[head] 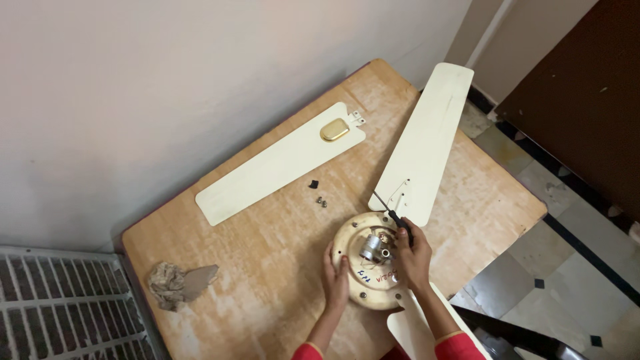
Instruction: The person attaches ceiling fan blades to the fan motor housing on a table. They use a screwdriver to tighten screws securing each blade to the central hub, handling the blades and fasteners one at a time.
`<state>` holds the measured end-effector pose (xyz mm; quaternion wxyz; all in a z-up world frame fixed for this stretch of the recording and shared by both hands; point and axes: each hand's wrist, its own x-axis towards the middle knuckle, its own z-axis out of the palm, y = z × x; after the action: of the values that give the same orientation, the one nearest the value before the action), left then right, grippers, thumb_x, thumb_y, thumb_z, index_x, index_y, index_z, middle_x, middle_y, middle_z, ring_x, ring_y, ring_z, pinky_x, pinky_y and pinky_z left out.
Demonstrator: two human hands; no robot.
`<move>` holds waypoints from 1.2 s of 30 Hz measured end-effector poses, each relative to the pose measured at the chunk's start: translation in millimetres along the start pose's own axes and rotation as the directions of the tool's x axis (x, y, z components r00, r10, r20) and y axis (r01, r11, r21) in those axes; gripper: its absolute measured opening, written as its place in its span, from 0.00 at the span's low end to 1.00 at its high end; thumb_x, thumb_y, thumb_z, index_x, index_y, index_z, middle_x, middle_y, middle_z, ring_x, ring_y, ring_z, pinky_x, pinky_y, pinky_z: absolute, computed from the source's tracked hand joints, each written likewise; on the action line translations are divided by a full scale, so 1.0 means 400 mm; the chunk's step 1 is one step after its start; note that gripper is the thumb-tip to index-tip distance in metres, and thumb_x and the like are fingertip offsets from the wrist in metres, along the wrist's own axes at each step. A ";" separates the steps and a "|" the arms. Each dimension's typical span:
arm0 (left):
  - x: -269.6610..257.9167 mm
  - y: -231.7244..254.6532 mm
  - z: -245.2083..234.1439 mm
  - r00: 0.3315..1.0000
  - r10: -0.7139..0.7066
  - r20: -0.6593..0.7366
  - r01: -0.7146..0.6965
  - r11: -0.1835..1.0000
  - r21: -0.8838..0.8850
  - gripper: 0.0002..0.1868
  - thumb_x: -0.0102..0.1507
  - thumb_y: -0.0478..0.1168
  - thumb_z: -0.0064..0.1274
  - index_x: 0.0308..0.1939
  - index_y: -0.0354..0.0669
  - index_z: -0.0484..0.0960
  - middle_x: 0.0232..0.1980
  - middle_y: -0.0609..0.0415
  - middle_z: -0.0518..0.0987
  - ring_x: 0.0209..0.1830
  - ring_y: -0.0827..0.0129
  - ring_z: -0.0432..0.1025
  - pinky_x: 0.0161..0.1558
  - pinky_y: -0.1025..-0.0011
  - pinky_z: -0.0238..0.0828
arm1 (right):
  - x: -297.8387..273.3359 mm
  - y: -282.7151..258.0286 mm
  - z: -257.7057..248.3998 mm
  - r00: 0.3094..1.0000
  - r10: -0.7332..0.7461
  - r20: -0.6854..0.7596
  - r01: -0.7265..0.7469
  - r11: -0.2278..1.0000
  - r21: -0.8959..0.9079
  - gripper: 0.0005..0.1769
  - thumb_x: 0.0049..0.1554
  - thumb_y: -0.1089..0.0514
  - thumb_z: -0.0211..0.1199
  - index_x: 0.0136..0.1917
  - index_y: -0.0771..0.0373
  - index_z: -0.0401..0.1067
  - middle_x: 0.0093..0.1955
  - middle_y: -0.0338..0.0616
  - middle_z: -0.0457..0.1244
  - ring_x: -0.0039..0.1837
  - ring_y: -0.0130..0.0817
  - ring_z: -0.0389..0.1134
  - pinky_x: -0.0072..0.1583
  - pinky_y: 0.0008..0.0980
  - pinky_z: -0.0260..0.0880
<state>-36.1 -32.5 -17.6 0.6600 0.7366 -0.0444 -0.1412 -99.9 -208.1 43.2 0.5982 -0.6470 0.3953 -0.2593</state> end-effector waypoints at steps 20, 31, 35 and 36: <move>0.166 0.038 0.121 0.988 0.086 0.125 -0.082 0.996 -0.035 0.21 0.69 0.37 0.49 0.67 0.39 0.73 0.63 0.45 0.79 0.61 0.62 0.75 0.61 0.68 0.71 | 0.102 0.009 -0.005 0.966 -0.147 -0.213 0.115 0.981 -0.154 0.19 0.67 0.56 0.57 0.67 0.68 0.71 0.52 0.48 0.70 0.50 0.27 0.67 0.52 0.30 0.70; 0.293 0.061 0.261 0.983 0.118 0.142 -0.123 0.992 0.028 0.20 0.69 0.36 0.49 0.65 0.37 0.75 0.61 0.42 0.80 0.61 0.60 0.76 0.61 0.67 0.72 | 0.259 -0.007 -0.025 0.948 -0.118 -0.295 0.072 0.984 -0.161 0.19 0.67 0.57 0.57 0.67 0.68 0.72 0.49 0.45 0.69 0.45 0.26 0.66 0.47 0.28 0.69; 0.345 0.073 0.308 0.987 0.027 0.159 -0.025 1.000 -0.014 0.21 0.69 0.37 0.48 0.67 0.38 0.72 0.61 0.44 0.80 0.60 0.62 0.76 0.60 0.68 0.72 | 0.326 -0.017 -0.034 0.949 -0.135 -0.286 0.087 0.981 -0.175 0.19 0.67 0.56 0.57 0.67 0.69 0.72 0.49 0.45 0.69 0.45 0.25 0.65 0.46 0.28 0.69; 0.358 0.074 0.324 0.986 0.002 0.169 0.007 0.999 -0.050 0.22 0.69 0.38 0.47 0.67 0.39 0.71 0.62 0.45 0.80 0.61 0.63 0.76 0.60 0.68 0.72 | 0.341 -0.017 -0.034 0.949 -0.134 -0.285 0.088 0.982 -0.168 0.19 0.67 0.56 0.57 0.67 0.69 0.72 0.49 0.45 0.69 0.44 0.25 0.65 0.46 0.28 0.69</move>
<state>69.8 -196.4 -21.3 0.6720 0.7051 -0.0957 -0.2049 -34.0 -327.9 33.2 0.4655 -0.6665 0.4616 -0.3550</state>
